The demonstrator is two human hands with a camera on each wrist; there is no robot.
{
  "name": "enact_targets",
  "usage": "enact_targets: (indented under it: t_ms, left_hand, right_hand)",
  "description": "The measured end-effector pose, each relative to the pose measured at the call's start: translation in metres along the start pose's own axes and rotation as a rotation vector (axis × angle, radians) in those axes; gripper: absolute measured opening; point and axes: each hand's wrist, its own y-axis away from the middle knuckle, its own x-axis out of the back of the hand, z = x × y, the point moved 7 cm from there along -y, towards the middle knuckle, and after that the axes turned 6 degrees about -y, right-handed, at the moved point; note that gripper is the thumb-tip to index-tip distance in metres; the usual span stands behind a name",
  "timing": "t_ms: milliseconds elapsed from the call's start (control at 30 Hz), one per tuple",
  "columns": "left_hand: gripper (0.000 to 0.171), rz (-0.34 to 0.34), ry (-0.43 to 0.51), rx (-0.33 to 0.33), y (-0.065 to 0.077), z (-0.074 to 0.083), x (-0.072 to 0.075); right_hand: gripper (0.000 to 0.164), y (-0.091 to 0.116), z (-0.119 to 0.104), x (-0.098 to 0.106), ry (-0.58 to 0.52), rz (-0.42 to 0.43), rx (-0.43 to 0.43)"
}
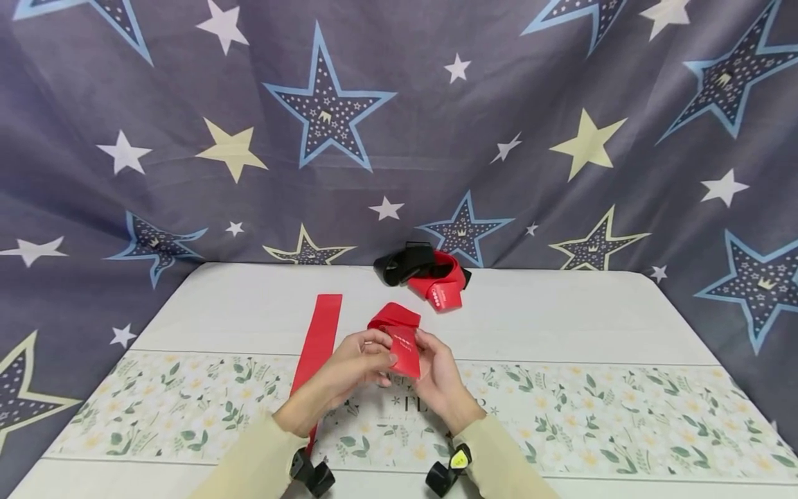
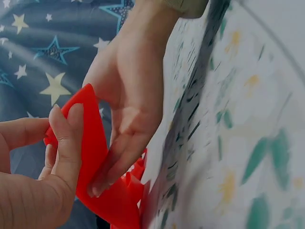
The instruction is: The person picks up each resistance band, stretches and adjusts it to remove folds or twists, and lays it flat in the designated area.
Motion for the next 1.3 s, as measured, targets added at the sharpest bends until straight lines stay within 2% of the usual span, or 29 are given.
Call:
enact_targets:
  t_ms: [200, 367, 467, 600, 733, 867, 967, 1100, 1300]
  left_hand:
    - [0.023, -0.001, -0.03, 0.019, 0.011, -0.009, -0.003]
    - [0.022, 0.0, -0.043, 0.03, 0.016, -0.015, -0.003]
    - [0.02, 0.015, -0.082, 0.024, 0.018, -0.018, -0.003]
    - [0.02, 0.018, -0.15, 0.006, 0.02, -0.018, -0.004]
    - [0.02, -0.002, -0.171, -0.002, 0.024, -0.017, -0.006]
    - [0.02, -0.029, -0.181, -0.029, 0.027, -0.014, -0.008]
    - [0.02, -0.053, -0.192, -0.043, 0.03, -0.012, -0.011]
    - [0.02, -0.068, -0.191, -0.025, 0.035, -0.012, -0.015]
    - [0.019, -0.077, -0.158, 0.011, 0.042, -0.018, -0.02]
  right_hand:
    - [0.036, 0.0, 0.0, 0.0, 0.026, 0.012, -0.028]
    - [0.023, -0.001, -0.008, -0.002, 0.092, 0.02, 0.057]
    - [0.017, 0.0, -0.015, -0.002, 0.136, 0.066, 0.118]
    - [0.017, 0.001, -0.023, -0.001, 0.185, 0.106, 0.166]
    - [0.016, 0.002, -0.03, -0.001, 0.197, 0.122, 0.193]
    - [0.01, 0.002, -0.032, -0.003, 0.15, 0.114, 0.183]
    - [0.012, 0.002, -0.032, -0.003, 0.18, 0.12, 0.186]
    - [0.015, -0.001, -0.031, 0.003, 0.258, 0.156, 0.201]
    - [0.032, -0.007, -0.03, 0.009, 0.252, 0.197, 0.181]
